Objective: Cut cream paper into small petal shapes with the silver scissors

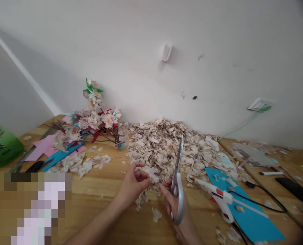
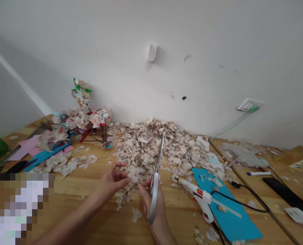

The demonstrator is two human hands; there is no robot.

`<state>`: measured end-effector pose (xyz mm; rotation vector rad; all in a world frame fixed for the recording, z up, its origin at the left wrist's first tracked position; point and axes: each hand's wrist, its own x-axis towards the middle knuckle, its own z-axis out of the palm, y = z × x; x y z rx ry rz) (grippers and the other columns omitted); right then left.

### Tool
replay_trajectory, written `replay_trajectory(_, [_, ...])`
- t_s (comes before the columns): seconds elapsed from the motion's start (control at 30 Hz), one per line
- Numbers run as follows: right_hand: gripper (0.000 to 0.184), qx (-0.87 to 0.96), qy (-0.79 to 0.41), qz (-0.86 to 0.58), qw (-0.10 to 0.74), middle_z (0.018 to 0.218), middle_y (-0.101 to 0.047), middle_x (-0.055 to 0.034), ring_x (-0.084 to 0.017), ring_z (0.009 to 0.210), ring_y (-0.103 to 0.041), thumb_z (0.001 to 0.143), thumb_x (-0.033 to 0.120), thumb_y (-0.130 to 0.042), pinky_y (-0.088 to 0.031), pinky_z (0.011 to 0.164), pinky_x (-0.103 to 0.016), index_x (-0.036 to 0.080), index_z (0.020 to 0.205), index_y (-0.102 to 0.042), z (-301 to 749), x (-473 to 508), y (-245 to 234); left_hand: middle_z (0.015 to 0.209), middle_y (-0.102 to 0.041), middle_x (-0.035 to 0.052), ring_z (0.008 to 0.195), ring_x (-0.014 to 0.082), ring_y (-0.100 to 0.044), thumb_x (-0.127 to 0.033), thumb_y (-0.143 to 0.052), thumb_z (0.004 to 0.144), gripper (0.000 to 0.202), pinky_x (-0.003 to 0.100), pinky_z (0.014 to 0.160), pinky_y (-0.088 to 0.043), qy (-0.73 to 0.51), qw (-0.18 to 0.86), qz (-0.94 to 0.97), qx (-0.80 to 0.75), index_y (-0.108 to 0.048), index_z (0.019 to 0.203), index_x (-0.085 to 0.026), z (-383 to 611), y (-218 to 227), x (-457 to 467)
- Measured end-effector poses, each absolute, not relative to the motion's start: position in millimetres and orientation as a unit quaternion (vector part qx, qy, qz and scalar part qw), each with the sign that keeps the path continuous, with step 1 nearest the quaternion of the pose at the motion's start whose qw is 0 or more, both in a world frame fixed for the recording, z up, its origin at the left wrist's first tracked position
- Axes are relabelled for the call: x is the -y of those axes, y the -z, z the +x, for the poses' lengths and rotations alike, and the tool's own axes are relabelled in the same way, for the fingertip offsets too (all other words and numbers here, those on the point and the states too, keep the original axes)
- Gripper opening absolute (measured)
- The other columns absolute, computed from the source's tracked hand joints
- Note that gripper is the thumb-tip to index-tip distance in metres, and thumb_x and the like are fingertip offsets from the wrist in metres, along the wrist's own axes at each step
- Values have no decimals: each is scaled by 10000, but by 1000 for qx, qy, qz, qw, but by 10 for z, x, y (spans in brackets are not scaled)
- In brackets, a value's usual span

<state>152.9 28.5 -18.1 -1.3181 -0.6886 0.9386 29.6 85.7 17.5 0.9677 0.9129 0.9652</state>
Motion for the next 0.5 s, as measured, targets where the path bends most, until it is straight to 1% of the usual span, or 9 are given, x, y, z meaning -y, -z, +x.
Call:
replay_trajectory(0.1, [423, 308, -407, -589, 627, 625, -564, 71, 20, 240, -259, 577, 502, -696, -165, 224, -128, 214, 771, -455, 1543, -285, 198, 552, -585, -63, 509, 90, -539, -199, -724, 514, 461, 214, 535, -382, -451, 666, 425, -415, -431, 870, -190, 262, -320, -907])
replay_trajectory(0.17, [396, 319, -421, -594, 607, 543, -508, 97, 12, 241, -238, 604, 515, -678, -174, 223, -134, 210, 738, -464, 1565, -293, 230, 557, -586, -62, 531, 97, -553, -211, -737, 505, 467, 214, 549, -391, -469, 661, 416, -412, -445, 868, -189, 249, -415, -942])
replay_trajectory(0.23, [338, 335, -440, -597, 581, 472, -445, 111, -9, 248, -262, 684, 511, -618, -215, 233, -143, 200, 701, -485, 1588, -305, 272, 588, -594, -58, 568, 101, -571, -219, -742, 514, 469, 220, 581, -413, -491, 662, 398, -402, -458, 886, -189, 241, -478, -977])
replay_trajectory(0.27, [308, 343, -448, -596, 571, 478, -457, 102, -22, 271, -315, 741, 487, -575, -267, 256, -149, 189, 711, -507, 1596, -309, 293, 608, -597, -57, 588, 103, -580, -218, -742, 524, 466, 230, 608, -430, -505, 665, 384, -393, -462, 895, -191, 236, -494, -994])
replay_trajectory(0.3, [274, 350, -453, -595, 564, 522, -504, 80, -40, 321, -396, 792, 449, -536, -335, 298, -161, 179, 745, -535, 1601, -311, 310, 624, -598, -58, 607, 105, -589, -216, -740, 536, 458, 246, 642, -447, -520, 670, 367, -382, -464, 900, -193, 228, -502, -1011])
replay_trajectory(0.37, [212, 360, -454, -593, 559, 726, -601, 16, -83, 521, -551, 848, 359, -497, -465, 451, -213, 163, 883, -570, 1597, -301, 332, 645, -600, -57, 641, 112, -608, -213, -728, 566, 428, 286, 710, -469, -550, 679, 329, -360, -461, 900, -196, 198, -505, -1048])
replay_trajectory(0.43, [214, 371, -456, -590, 553, 936, -605, -28, -135, 735, -599, 852, 310, -506, -513, 611, -290, 168, 1005, -556, 1579, -275, 334, 656, -607, -50, 668, 122, -625, -210, -714, 594, 401, 319, 763, -472, -577, 676, 299, -348, -451, 895, -195, 152, -513, -1084])
replay_trajectory(0.5, [246, 382, -457, -587, 548, 1044, -580, -46, -169, 845, -591, 846, 301, -516, -510, 697, -341, 180, 1059, -540, 1556, -241, 320, 673, -620, -37, 687, 126, -635, -208, -702, 613, 387, 334, 795, -468, -600, 661, 284, -349, -440, 897, -194, 97, -537, -1116])
